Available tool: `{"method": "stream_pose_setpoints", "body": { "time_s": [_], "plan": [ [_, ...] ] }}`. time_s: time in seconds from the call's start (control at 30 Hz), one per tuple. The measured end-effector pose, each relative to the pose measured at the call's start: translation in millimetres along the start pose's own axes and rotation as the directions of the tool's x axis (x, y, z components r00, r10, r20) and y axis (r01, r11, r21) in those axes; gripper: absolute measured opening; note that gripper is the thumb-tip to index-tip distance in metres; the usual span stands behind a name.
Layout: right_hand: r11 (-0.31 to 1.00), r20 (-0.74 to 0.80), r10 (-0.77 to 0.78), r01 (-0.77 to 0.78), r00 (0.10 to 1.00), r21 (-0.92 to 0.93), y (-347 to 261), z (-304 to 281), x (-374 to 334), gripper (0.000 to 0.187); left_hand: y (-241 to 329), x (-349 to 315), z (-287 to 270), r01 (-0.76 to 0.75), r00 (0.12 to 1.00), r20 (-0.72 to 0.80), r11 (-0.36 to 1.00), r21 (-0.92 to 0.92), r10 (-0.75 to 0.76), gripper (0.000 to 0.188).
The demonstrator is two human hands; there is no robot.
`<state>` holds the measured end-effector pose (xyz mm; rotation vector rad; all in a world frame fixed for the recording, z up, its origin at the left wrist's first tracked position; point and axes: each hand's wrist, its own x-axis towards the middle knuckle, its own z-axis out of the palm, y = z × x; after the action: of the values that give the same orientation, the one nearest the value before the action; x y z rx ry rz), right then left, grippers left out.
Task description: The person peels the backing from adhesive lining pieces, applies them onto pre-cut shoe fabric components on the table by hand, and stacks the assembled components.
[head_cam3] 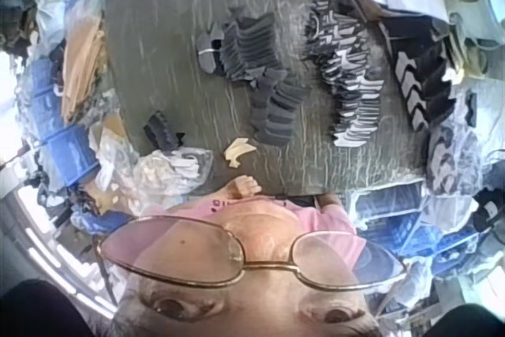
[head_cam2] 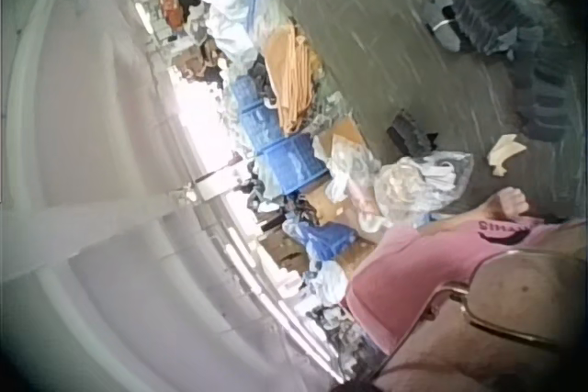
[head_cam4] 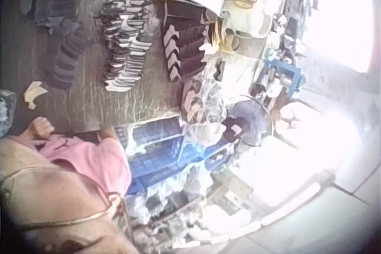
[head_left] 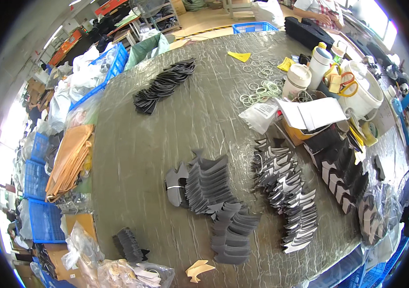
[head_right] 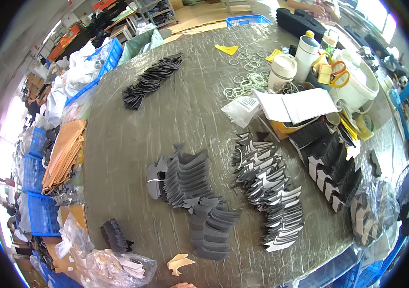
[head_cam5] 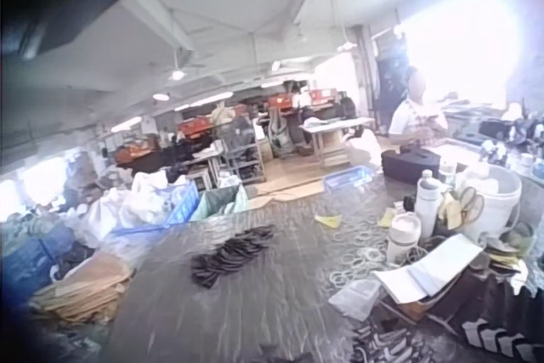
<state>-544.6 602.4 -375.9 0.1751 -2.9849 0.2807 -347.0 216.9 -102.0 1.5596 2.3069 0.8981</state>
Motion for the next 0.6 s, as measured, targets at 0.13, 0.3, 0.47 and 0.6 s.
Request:
{"method": "stream_pose_setpoints", "body": {
  "time_s": [0.13,0.3,0.47,0.6],
  "plan": [
    [0.998,-0.030,-0.029,0.031,0.999,0.053,-3,7,-6,0.053,1,1,-9,0.029,0.993,0.120,0.999,-0.042,-0.024,0.016],
    [0.992,-0.057,-0.099,0.103,0.993,0.076,6,0,-43,0.053,-2,-40,22,0.055,0.984,0.176,0.983,-0.176,-0.024,0.027],
    [0.987,-0.008,-0.130,0.130,0.991,0.095,7,-20,-153,0.052,-2,-30,19,0.022,0.996,-0.085,0.989,-0.148,-0.035,0.023],
    [0.989,0.057,-0.091,0.083,0.994,0.121,-14,-51,-274,0.051,58,16,-45,-0.056,0.859,-0.510,0.984,-0.168,-0.038,0.033]
  ]
}}
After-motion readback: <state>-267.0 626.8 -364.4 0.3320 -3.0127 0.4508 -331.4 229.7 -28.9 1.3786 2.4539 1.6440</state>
